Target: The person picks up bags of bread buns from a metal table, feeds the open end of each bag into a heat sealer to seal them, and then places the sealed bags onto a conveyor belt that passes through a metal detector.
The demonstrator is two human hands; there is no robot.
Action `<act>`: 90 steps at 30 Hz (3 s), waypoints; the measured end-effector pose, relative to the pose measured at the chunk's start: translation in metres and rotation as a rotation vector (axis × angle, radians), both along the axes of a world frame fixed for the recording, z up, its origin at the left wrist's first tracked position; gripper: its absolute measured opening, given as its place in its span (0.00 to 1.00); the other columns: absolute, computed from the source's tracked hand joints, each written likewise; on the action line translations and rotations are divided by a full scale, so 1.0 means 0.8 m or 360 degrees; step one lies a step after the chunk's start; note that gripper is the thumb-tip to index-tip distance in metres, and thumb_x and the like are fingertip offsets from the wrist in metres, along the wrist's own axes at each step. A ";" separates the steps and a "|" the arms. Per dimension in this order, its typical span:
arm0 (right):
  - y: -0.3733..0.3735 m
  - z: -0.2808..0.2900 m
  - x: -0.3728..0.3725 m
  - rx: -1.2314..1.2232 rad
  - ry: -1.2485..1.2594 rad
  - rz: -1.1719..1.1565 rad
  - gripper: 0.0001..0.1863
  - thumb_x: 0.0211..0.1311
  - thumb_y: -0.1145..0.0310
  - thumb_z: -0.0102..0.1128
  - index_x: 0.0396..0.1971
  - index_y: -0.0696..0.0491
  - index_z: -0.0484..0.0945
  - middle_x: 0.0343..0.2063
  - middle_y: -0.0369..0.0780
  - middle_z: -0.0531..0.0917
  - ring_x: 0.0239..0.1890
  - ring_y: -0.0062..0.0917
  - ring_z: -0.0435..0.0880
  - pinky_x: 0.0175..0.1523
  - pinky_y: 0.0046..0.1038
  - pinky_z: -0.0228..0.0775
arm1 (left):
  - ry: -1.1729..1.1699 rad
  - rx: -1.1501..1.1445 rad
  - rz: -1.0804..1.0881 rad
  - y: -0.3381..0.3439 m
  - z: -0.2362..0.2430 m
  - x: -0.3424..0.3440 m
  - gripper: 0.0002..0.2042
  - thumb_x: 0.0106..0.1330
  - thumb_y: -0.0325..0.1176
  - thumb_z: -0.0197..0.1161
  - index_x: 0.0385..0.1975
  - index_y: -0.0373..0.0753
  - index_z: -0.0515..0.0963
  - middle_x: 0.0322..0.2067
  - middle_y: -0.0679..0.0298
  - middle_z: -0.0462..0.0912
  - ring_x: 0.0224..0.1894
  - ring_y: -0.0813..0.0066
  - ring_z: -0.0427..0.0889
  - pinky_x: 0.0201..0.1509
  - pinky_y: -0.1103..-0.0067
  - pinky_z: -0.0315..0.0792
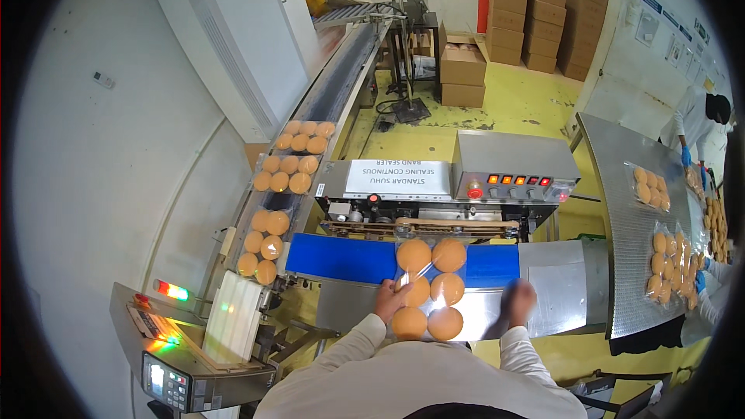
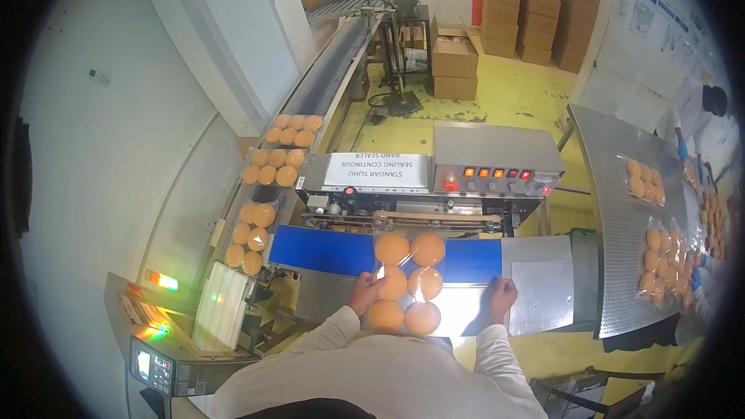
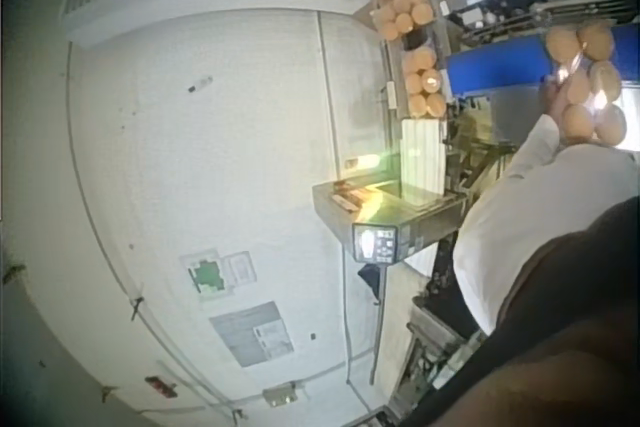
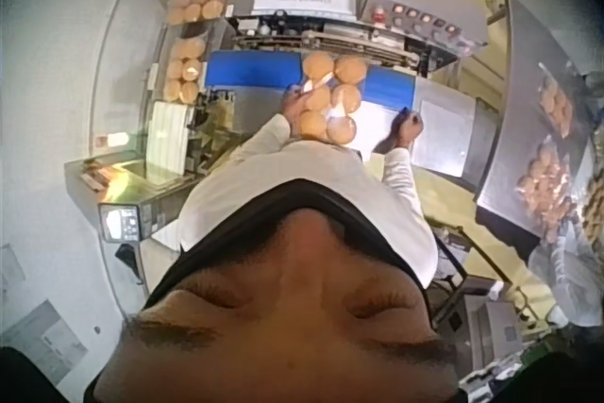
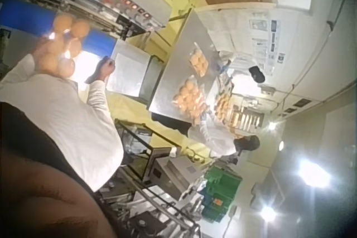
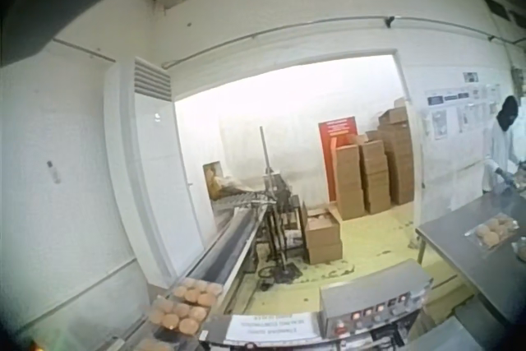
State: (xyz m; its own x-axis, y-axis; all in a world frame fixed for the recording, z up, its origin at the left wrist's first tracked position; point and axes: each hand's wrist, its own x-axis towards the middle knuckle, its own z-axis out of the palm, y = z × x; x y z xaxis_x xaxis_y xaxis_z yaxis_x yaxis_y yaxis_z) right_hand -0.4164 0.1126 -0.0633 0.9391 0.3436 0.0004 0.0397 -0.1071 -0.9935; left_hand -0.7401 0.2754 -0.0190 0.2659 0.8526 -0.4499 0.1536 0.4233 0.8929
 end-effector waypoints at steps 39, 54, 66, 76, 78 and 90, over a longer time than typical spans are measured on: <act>0.161 0.095 -0.198 -0.0213 -0.0071 0.1934 0.05 0.52 0.76 0.63 0.29 0.58 0.82 0.32 0.38 0.82 0.36 0.18 0.80 0.43 0.21 0.71 | -0.0182 -0.0081 0.0988 -0.066 0.004 -0.176 0.30 0.49 0.40 0.74 0.48 0.32 0.70 0.39 0.57 0.79 0.38 0.68 0.82 0.34 0.74 0.80; 0.387 -0.023 -0.793 -0.0288 -0.1249 0.2249 0.35 0.46 0.57 0.69 0.56 0.50 0.68 0.64 0.50 0.58 0.66 0.44 0.55 0.68 0.41 0.47 | 0.0398 0.0170 0.2667 -0.431 0.039 -0.473 0.20 0.57 0.29 0.65 0.49 0.34 0.70 0.43 0.60 0.76 0.42 0.72 0.77 0.42 0.75 0.74; 0.574 -0.054 -0.786 -0.0616 -0.2079 0.1906 0.30 0.50 0.64 0.62 0.57 0.48 0.69 0.61 0.49 0.64 0.63 0.45 0.61 0.65 0.43 0.55 | 0.0247 0.0271 0.3480 -0.532 0.089 -0.663 0.20 0.62 0.35 0.63 0.51 0.35 0.67 0.47 0.55 0.76 0.45 0.63 0.79 0.45 0.70 0.78; 0.677 -0.077 -0.743 -0.0803 -0.1682 0.1695 0.26 0.48 0.65 0.65 0.51 0.49 0.74 0.57 0.51 0.69 0.62 0.42 0.64 0.65 0.39 0.54 | 0.0080 0.0516 0.3366 -0.454 0.160 -0.850 0.21 0.65 0.50 0.54 0.41 0.36 0.75 0.39 0.60 0.79 0.41 0.66 0.79 0.42 0.72 0.73; 0.689 -0.092 -0.748 -0.0387 -0.1675 0.1609 0.21 0.49 0.67 0.65 0.47 0.49 0.77 0.55 0.52 0.71 0.61 0.42 0.65 0.65 0.37 0.54 | 0.0171 0.0356 0.3349 -0.472 0.125 -0.842 0.21 0.65 0.50 0.53 0.41 0.36 0.75 0.38 0.60 0.80 0.40 0.66 0.79 0.41 0.72 0.73; 0.396 -0.062 -1.002 -0.0293 -0.0217 0.2871 0.07 0.54 0.74 0.60 0.34 0.56 0.80 0.34 0.42 0.83 0.38 0.30 0.82 0.46 0.28 0.72 | 0.0824 -0.1288 0.2520 -0.431 -0.084 -0.600 0.23 0.67 0.53 0.48 0.41 0.37 0.75 0.34 0.61 0.80 0.36 0.66 0.79 0.38 0.69 0.71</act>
State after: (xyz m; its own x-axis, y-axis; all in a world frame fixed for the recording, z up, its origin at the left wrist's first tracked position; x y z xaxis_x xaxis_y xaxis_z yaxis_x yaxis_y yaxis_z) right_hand -1.2180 0.4292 -0.1129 -0.5457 0.8302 -0.1141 0.2892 0.0589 -0.9554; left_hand -1.2201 -0.0694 -0.0858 -0.7484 -0.3010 -0.5910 -0.6053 0.6743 0.4230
